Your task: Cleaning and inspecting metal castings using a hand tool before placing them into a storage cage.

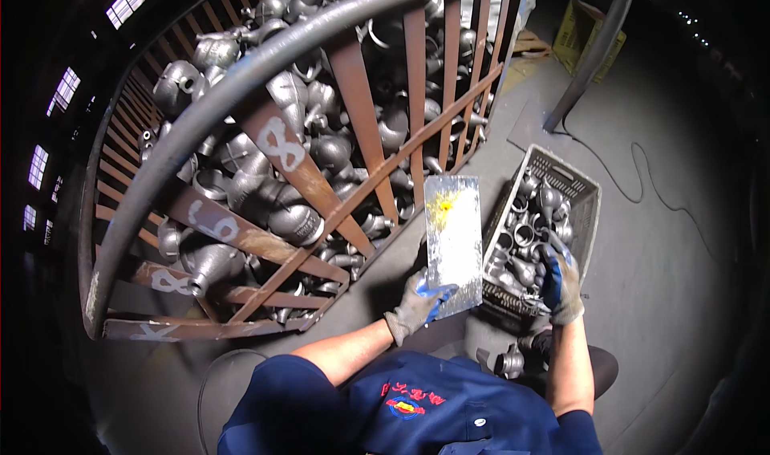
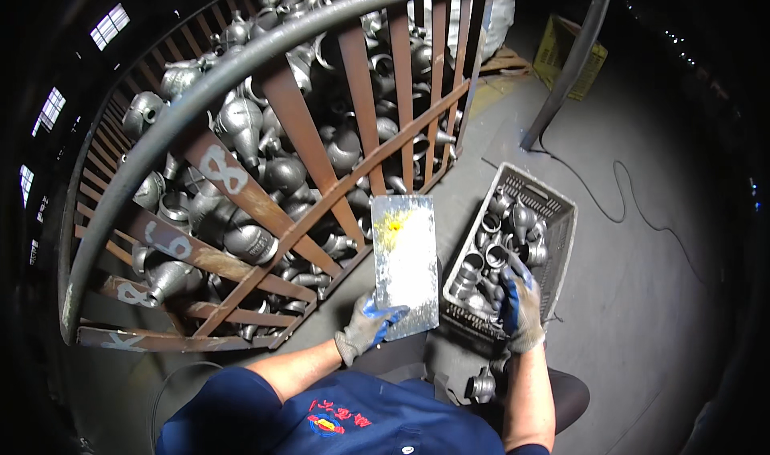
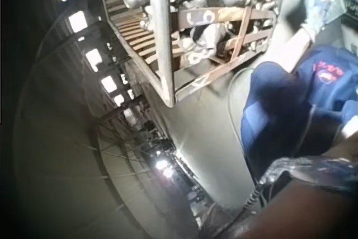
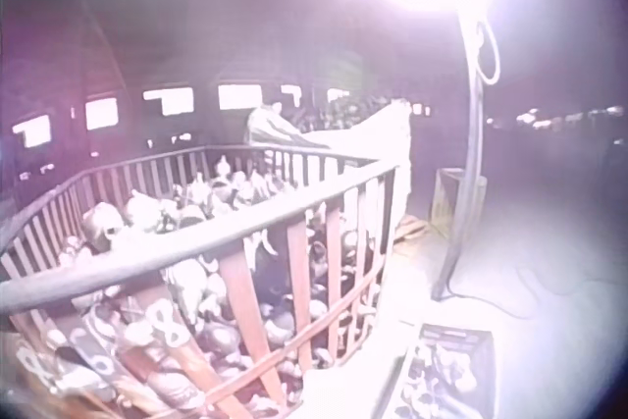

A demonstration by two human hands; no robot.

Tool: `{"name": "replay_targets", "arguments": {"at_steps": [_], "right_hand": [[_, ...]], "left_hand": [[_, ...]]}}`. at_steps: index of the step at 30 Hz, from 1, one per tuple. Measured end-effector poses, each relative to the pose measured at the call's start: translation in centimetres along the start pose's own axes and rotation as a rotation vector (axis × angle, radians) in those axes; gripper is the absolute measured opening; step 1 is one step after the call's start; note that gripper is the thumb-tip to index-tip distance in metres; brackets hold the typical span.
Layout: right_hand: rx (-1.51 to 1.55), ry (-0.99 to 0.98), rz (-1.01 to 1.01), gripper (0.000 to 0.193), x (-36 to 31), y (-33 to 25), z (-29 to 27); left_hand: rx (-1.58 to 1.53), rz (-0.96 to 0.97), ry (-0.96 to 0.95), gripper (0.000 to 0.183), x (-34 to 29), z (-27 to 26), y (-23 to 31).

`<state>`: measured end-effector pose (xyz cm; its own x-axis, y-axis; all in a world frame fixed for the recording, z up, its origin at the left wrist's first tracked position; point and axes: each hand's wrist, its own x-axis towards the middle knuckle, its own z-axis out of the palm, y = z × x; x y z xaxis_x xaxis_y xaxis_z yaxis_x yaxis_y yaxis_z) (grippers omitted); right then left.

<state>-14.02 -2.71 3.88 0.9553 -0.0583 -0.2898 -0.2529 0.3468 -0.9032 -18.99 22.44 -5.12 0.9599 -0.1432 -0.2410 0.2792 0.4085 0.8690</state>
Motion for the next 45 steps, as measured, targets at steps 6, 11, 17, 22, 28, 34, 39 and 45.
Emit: {"name": "replay_targets", "arguments": {"at_steps": [6, 11, 17, 22, 28, 34, 39, 45], "right_hand": [[-0.053, -0.333, -0.182, 0.053, 6.8, -6.7, 14.7], [0.044, -0.287, -0.321, 0.049, 11.3, -7.8, 24.4], [0.140, -0.130, -0.356, 0.044, 14.3, -5.9, 28.5], [-0.174, -0.007, -0.616, 0.043, 13.2, -3.9, 29.9], [0.209, -0.152, -0.341, 0.040, 12.3, -6.8, 28.5], [0.047, -0.014, -0.477, 0.032, 12.4, -3.9, 29.4], [0.042, -0.052, -0.478, 0.037, 13.0, -6.4, 29.3], [0.085, -0.078, -0.512, 0.029, 13.2, -6.1, 29.4]], "left_hand": [[0.233, -0.016, 0.011, 0.034, 0.2, 0.7, 1.9], [0.132, -0.194, 0.041, 0.026, 0.4, 0.6, 2.0], [-0.020, 0.000, -0.051, 0.012, 0.6, -0.1, 0.6], [0.313, 0.095, -0.229, 0.032, 2.4, -3.4, -3.4], [-0.705, -0.485, -0.069, 0.032, 0.6, -1.3, 1.4], [0.596, 0.275, -0.213, 0.031, 1.3, -0.6, 1.3], [0.256, 0.052, -0.135, 0.046, 0.5, -0.9, 1.4], [0.836, 1.052, -0.019, 0.018, 3.4, -2.5, -3.3]]}}
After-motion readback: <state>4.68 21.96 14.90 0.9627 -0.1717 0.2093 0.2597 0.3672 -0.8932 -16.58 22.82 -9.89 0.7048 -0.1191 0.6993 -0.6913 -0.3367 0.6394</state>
